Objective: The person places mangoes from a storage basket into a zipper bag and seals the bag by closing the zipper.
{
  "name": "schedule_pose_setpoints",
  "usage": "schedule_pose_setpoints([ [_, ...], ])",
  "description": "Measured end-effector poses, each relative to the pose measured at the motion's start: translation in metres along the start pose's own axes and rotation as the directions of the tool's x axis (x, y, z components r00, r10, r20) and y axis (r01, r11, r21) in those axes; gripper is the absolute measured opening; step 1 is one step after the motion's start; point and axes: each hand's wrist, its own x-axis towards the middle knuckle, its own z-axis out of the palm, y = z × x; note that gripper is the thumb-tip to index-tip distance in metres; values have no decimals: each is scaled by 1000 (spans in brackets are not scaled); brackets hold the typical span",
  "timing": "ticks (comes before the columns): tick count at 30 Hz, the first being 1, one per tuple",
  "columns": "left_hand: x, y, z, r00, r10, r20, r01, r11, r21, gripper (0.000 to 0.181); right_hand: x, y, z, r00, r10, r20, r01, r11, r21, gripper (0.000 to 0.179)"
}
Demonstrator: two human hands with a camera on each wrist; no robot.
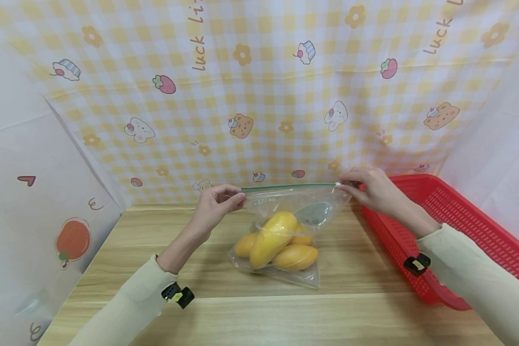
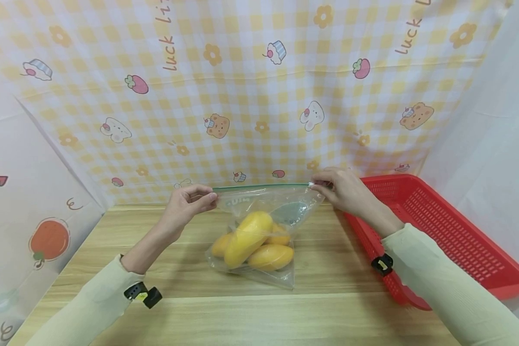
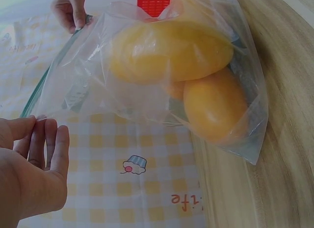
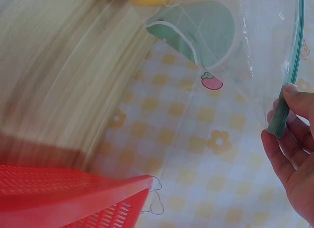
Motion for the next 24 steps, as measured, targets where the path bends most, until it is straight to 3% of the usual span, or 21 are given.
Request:
schedule_pose_setpoints([
  [13,0,1,0,1000,-3,6,3,1000,-7,17,-4,4,-3,1000,-2,11,2,1000,-1,8],
  [24,0,2,1,1000,-1,4,1,1000,-10,17,-6,2,-4,1000,12,0,-12,1000,-14,19],
])
